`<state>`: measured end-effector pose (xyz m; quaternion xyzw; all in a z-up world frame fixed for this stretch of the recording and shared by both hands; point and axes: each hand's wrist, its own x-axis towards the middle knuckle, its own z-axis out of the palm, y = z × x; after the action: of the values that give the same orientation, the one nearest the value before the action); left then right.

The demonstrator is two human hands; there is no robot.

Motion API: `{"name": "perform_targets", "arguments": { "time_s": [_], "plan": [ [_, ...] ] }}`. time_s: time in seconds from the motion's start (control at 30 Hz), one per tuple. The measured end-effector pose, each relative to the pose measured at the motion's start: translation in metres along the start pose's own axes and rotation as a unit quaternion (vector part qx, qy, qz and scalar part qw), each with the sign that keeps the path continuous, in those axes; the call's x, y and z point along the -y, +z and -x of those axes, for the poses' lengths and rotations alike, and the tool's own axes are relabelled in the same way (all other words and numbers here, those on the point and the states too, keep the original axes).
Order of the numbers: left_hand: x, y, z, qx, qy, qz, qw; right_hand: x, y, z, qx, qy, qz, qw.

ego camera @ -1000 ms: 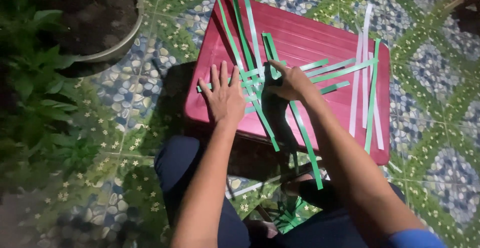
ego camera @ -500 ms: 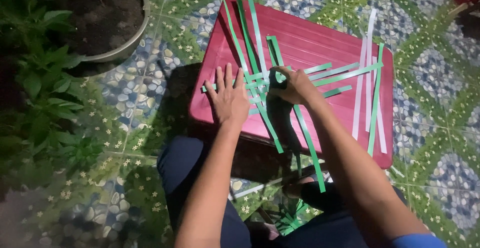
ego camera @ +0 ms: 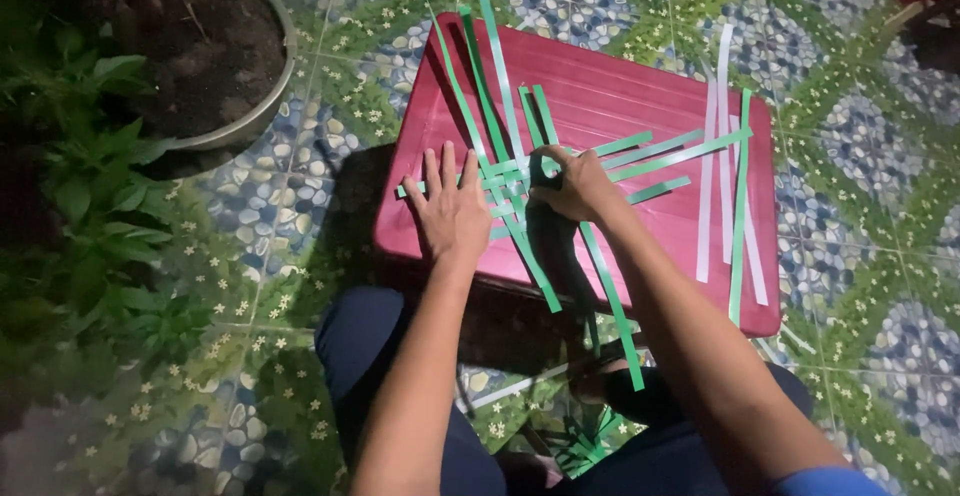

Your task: Weaving green and white plastic strips together on a small red stool to create a mat or similar item.

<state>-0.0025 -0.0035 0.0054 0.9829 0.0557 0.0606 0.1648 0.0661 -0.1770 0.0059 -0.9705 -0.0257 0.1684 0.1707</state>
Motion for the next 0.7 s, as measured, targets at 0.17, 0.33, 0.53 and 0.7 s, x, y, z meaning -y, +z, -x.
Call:
{"name": "perform_targets", "arguments": {
  "time_s": [0.17, 0.33, 0.53, 0.7],
  "plan": [
    [0.001, 0.001, 0.000, -0.005, 0.007, -0.016, 1.000, 0.038, -0.031, 0.041, -0.003, 0.013, 0.004, 1.000],
    [0.000, 0.001, -0.001, 0.004, 0.006, -0.026, 1.000, 0.044, -0.043, 0.049, 0.043, 0.019, -0.004, 0.999],
    [-0.001, 0.002, -0.004, 0.027, -0.001, -0.046, 0.999, 0.034, -0.043, 0.043, 0.086, 0.001, 0.041, 0.995],
    [0.000, 0.002, -0.005, 0.059, 0.005, -0.056, 0.997, 0.041, -0.058, 0.053, 0.130, -0.008, 0.059, 0.990]
  ]
}}
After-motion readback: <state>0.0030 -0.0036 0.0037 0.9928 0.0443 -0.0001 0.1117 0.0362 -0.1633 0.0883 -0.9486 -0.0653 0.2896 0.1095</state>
